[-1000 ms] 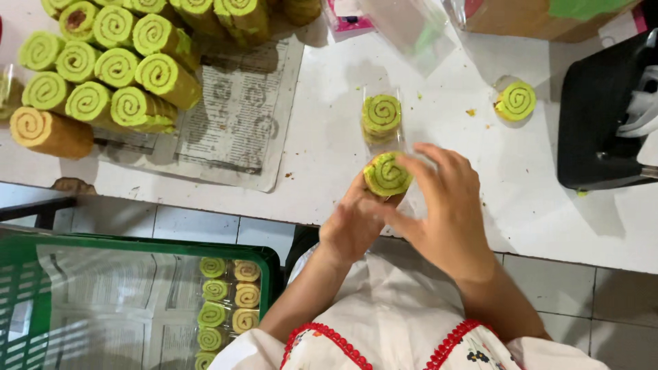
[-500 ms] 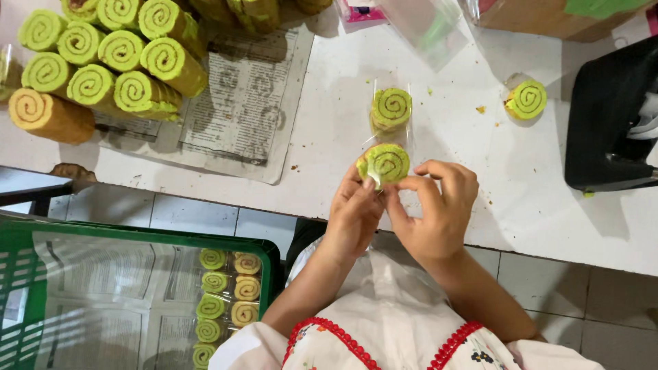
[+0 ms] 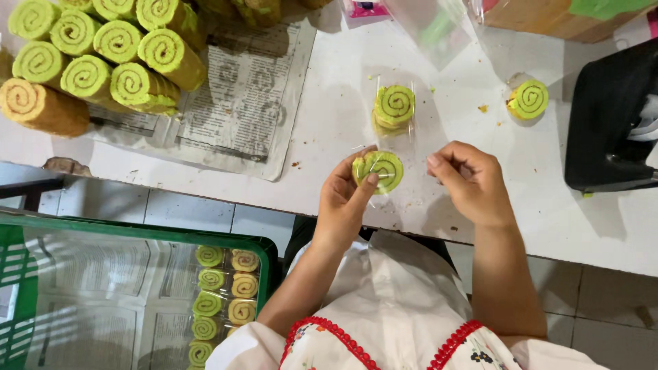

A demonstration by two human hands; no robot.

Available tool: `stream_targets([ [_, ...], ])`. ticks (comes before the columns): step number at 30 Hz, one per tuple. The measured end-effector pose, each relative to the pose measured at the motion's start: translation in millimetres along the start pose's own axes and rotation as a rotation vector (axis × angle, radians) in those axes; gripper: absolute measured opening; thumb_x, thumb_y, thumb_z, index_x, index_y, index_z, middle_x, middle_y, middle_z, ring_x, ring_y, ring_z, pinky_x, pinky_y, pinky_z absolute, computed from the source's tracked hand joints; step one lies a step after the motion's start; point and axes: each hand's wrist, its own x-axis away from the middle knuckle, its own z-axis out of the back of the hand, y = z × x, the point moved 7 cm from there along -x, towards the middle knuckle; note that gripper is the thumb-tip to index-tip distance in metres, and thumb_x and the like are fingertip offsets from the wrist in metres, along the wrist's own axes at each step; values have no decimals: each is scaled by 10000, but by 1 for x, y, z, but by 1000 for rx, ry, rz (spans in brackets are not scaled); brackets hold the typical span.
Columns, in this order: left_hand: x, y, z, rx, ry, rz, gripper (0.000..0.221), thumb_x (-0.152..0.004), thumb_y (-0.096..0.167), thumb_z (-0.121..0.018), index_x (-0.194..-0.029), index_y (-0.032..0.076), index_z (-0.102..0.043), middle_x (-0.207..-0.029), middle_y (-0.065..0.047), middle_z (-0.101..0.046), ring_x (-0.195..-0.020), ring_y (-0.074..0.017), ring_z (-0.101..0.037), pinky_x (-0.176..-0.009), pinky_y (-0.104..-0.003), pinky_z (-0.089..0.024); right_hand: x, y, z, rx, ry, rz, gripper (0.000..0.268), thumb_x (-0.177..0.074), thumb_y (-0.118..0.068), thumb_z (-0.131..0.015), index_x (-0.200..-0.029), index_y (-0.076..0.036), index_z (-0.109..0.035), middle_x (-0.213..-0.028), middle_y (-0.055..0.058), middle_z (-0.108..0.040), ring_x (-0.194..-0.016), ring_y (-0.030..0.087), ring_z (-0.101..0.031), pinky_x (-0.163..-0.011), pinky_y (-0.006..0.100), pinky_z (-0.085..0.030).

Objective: The person places individual cake rolls into small plastic containers and secures the lids with tape by hand.

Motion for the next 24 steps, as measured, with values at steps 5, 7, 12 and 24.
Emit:
stream_targets([
  [5, 5, 3, -2, -109, -8, -35, 484, -1019, 18, -658, -1454, -138, -513, -1390, -305, -633, -1246, -323, -664, -1087, -457, -536, -3, -39, -16, 124, -66, 211, 282, -994, -61, -698, -715, -84, -658, -666, 32, -607, -565, 149, -509, -533, 253, -423],
  [7, 6, 4, -6, -121, -7, -55, 477, -1019, 11, -653, -1442, -154, -507, -1413, -326, -610, -1252, -350, -656, -1084, -477, -533, -2, -53, -25, 136, -108, 240, 279, -985, -66, -677, -708, -91, -658, -641, 28, -601, -564, 151, -511, -531, 258, -419],
  [12, 13, 14, -21, -145, -33, -86, 472, -1016, -6, -656, -1440, -153, -511, -1392, -311, -629, -1254, -318, -650, -1087, -467, -538, 2, -82, -45, 347, -231, 380, 222, -995, -70, -655, -774, -74, -640, -641, 53, -571, -581, 230, -599, -538, 315, -513],
  [24, 12, 17, -27, -28, -85, -25, 561, -1015, -16, -668, -1517, -145, -452, -1286, -278, -680, -1166, -241, -686, -1012, -404, -611, 9, -74, -48, 469, -262, 407, 407, -750, -361, -840, -976, -72, -663, -837, 71, -607, -729, 251, -657, -690, 410, -542],
])
